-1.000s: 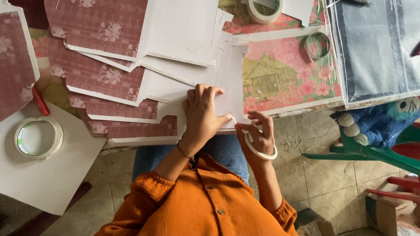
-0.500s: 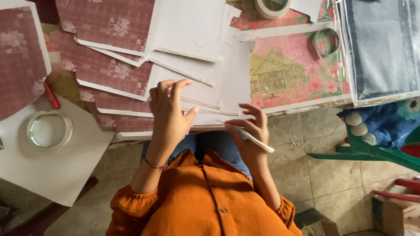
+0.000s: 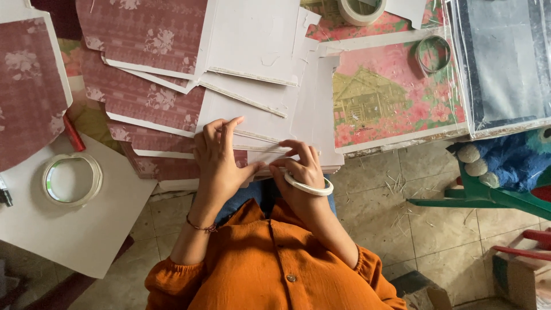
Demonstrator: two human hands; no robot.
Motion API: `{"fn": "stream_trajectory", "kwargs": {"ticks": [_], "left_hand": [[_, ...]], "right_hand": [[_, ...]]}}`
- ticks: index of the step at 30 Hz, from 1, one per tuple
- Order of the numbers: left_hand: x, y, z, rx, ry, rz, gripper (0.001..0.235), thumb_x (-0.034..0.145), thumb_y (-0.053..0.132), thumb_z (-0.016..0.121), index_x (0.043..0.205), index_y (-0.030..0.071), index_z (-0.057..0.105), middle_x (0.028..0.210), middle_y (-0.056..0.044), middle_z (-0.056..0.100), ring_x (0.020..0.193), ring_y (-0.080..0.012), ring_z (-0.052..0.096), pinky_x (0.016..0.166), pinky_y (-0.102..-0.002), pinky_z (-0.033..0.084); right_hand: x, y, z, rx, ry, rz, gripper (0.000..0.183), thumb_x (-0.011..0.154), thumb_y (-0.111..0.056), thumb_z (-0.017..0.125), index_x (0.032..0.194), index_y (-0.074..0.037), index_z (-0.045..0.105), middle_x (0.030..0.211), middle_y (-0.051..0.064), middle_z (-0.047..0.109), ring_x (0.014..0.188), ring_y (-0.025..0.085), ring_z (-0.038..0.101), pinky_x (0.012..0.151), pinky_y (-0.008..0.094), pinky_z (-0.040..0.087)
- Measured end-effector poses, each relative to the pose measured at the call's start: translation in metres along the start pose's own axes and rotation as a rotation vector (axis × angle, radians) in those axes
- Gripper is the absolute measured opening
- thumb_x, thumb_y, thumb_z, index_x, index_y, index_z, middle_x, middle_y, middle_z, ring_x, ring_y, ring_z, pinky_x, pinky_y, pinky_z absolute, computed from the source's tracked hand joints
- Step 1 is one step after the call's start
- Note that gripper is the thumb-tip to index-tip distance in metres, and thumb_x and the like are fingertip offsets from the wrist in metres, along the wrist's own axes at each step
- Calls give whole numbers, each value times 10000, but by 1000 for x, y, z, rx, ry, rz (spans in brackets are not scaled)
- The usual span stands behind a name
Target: Using a hand tool to press down the edges of printed paper sheets, likely to secure adhesive strips or create crisp folds.
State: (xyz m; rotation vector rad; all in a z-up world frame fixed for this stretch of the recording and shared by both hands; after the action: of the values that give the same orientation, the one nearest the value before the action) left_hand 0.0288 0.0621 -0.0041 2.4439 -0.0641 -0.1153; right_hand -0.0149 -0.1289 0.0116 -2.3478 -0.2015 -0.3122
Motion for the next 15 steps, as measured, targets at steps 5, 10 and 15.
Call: {"fn": "stream_trajectory", "kwargs": {"ticks": [5,10,15], "left_hand": [[1,2,-1,-16,8,11,1179,625,393,1058,1615,233,438,1419,-92,451,1294,-430,452,1043,-690,425],[-1,-1,3,-20,-3,11,1142,663,420,1027,1626,230,441,1428,-85,430,1316,-435,426,1073,-693,393],[0,-5,5,-30,-15,14,1131,656,398,1032,1620,228,466,1426,-96,423,1314,-447,411,1083,-712,366]], "right_hand": [[-8,-9,-8,5,72,-7,65,948,-133,833,990,-90,857,1472,190,653,1012,328,759,926,423,620],[0,11,-62,110,149,77,121,879,-129,915,980,-121,848,1457,164,668,1011,311,766,927,414,613],[-10,58,-114,61,210,194,137,875,-176,959,945,-144,846,1476,124,640,1081,283,747,1006,417,598]]}}
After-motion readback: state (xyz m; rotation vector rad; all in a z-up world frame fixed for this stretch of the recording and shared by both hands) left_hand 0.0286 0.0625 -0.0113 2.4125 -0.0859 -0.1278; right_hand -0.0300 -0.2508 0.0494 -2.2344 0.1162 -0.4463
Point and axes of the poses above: each hand's wrist, its own x-axis towards the middle knuckle, its own z-axis out of the palm, y = z × x, the point moved 6 cm from there along x, towards the middle knuckle
